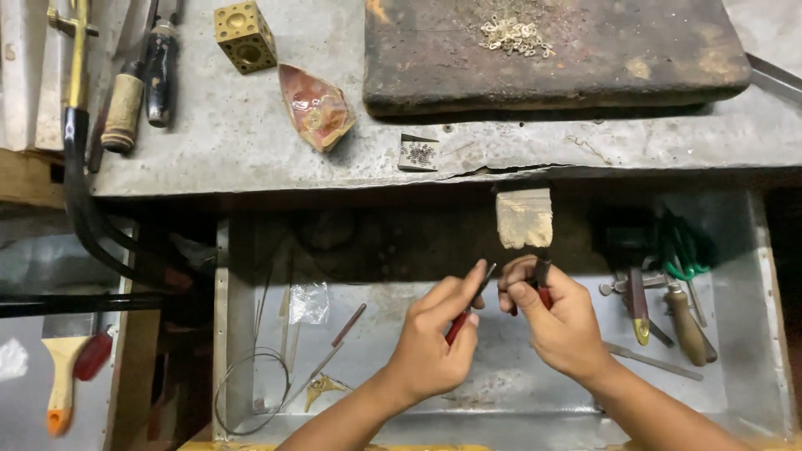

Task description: Using pliers to bend and shape small metal jewelry components over a workbench drawer.

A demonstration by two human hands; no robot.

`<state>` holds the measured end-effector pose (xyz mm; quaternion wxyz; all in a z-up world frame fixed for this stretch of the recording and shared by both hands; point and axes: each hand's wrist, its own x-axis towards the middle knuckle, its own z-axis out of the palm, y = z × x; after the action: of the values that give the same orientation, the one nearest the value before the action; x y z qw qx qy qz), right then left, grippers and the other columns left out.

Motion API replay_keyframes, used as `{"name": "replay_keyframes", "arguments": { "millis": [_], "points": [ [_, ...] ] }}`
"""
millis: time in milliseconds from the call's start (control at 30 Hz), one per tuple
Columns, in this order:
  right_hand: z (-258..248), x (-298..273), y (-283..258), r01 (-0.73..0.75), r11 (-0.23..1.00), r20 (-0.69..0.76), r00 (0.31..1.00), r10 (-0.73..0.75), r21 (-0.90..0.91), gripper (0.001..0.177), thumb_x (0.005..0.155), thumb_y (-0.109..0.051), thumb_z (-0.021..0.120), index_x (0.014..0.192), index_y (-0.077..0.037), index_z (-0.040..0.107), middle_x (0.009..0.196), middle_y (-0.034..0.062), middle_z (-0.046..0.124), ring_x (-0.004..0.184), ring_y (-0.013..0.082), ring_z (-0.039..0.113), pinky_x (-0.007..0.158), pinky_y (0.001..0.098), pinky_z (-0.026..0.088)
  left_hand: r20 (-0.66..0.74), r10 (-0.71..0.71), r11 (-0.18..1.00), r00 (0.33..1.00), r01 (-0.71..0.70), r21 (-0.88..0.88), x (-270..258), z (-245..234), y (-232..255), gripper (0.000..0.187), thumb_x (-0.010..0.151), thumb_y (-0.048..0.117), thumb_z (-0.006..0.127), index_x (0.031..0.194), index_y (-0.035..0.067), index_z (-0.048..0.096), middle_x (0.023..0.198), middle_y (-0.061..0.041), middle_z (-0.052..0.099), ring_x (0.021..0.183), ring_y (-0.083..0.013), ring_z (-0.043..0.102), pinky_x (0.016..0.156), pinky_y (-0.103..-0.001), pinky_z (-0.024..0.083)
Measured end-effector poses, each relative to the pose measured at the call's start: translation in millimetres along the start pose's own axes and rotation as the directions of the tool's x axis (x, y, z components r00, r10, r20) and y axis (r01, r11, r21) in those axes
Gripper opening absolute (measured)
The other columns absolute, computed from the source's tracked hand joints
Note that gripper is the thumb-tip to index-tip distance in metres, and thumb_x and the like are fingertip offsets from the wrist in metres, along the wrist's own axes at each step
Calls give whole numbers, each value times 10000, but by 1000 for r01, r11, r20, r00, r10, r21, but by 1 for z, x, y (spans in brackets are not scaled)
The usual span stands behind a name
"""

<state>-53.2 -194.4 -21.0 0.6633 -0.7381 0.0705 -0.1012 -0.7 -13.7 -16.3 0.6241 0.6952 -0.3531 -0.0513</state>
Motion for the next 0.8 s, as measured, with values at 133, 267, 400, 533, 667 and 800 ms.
{"name": "replay_keyframes", "arguments": {
  "millis": [133,267,400,533,667,800],
  "points": [
    [-3,-11,10,-58,982,-59,996,70,180,115,1009,-149,610,990,-35,604,833,123,617,714,209,650,666,336,565,50,211,974,976,-214,72,-4,5,-6,556,989,-149,493,1529,-53,402,933,-146,546,835,-295,538,836,-397,508],
    [-6,-16,11,-142,969,-73,984,160,203,194,982,-251,635,973,-61,599,951,135,650,677,204,699,348,224,350,64,327,930,943,-333,159,-2,1,-3,582,944,-216,503,1497,-47,436,1035,-163,649,814,-293,553,795,-371,520],
    [-7,-14,10,-96,963,-67,991,116,250,194,987,-240,636,981,-50,598,926,148,623,672,205,697,328,206,359,87,348,921,933,-358,156,3,-2,-1,481,985,-198,487,1443,-53,488,1139,-184,702,885,-331,613,804,-386,523],
    [-10,-16,15,-119,958,-60,988,139,262,196,976,-243,651,982,-52,608,919,157,632,651,202,703,324,208,351,102,368,904,924,-381,192,5,-4,-1,381,1030,-157,509,1397,-58,527,1198,-239,691,916,-366,617,825,-413,561],
    [-12,-16,13,-103,960,-50,992,120,261,204,968,-233,663,979,-35,612,916,166,625,654,227,699,339,216,384,121,356,904,927,-374,206,5,-6,-3,369,1041,-144,495,1397,-57,538,1255,-241,679,924,-367,607,830,-418,559],
    [-14,-14,11,-62,980,-50,996,72,188,235,962,-257,665,958,-27,618,932,172,647,651,234,723,421,236,476,127,371,890,920,-391,235,7,-6,-2,348,1056,-124,478,1395,-69,534,1177,-220,701,855,-340,582,779,-387,521]
  ]
}}
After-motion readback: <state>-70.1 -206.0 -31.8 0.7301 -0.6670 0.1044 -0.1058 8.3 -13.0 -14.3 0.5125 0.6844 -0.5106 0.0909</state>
